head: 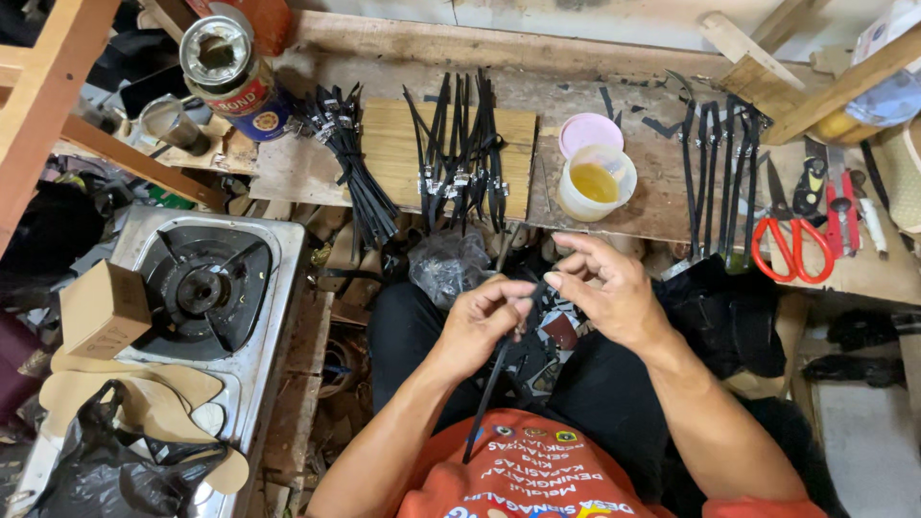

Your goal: The person assembles black cable ties by inserting a metal clip onto each tie, dipping the clip into a small container of yellow liquid, and then placing the finished tie on the table. The person repeats this process for multiple ties throughout the clip.

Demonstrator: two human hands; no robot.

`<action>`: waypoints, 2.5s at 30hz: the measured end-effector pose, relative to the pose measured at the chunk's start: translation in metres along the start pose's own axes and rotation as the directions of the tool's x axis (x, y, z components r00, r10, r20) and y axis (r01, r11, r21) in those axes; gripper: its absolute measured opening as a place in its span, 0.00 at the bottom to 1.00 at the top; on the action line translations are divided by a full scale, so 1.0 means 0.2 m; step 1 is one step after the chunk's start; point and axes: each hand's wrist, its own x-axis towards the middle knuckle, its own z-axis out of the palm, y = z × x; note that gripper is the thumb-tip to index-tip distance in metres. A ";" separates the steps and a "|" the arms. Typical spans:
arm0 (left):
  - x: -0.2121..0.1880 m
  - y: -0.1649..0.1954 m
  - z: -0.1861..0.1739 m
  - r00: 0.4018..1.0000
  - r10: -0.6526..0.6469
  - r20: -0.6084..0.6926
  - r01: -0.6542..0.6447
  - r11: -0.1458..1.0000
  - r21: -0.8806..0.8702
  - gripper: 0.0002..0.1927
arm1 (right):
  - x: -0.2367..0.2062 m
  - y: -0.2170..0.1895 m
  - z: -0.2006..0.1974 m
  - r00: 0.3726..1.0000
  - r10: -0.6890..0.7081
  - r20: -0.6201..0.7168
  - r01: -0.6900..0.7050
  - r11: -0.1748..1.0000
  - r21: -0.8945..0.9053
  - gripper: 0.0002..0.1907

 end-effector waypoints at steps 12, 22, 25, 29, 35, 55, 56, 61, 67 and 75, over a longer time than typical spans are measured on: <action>-0.01 0.02 0.03 0.987 -0.088 -0.133 0.067 0.986 -0.155 0.15 | -0.11 -0.06 0.11 0.883 -0.467 -0.040 0.420 0.826 -0.375 0.22; -0.01 -0.01 0.04 0.989 -0.103 -0.105 0.064 0.945 -0.322 0.16 | -0.08 -0.04 0.13 0.822 -0.569 0.028 0.477 0.661 -0.579 0.24; -0.02 -0.01 0.04 0.991 -0.099 -0.089 0.060 0.929 -0.365 0.17 | -0.09 -0.03 0.14 0.782 -0.621 0.056 0.521 0.602 -0.605 0.25; -0.04 0.02 0.04 0.999 -0.032 -0.001 0.029 0.934 -0.355 0.18 | -0.10 -0.02 0.13 0.777 -0.628 0.037 0.515 0.601 -0.611 0.26; -0.04 0.07 0.05 0.989 0.006 0.149 0.063 0.887 -0.457 0.24 | -0.10 -0.03 0.12 0.792 -0.610 -0.011 0.480 0.634 -0.607 0.25; -0.04 0.05 0.02 0.997 -0.013 0.074 0.048 0.863 -0.503 0.28 | -0.14 -0.05 0.11 0.819 -0.557 -0.138 0.459 0.780 -0.426 0.17; -0.04 0.05 0.03 0.999 -0.005 0.047 0.027 0.868 -0.496 0.28 | -0.14 -0.06 0.11 0.835 -0.530 -0.149 0.442 0.806 -0.394 0.17; -0.04 0.04 0.04 0.999 0.006 -0.054 -0.028 0.914 -0.406 0.27 | -0.16 -0.06 0.12 0.890 -0.416 -0.189 0.364 0.896 -0.255 0.18; 0.00 0.06 0.04 0.944 0.212 -0.254 -0.270 0.937 -0.220 0.21 | -0.22 -0.08 0.18 0.943 -0.299 -0.145 0.268 0.942 -0.200 0.23; 0.03 0.09 0.10 0.899 0.244 -0.364 -0.348 0.902 -0.256 0.17 | -0.28 -0.07 0.34 0.951 -0.307 -0.025 0.302 0.946 -0.118 0.32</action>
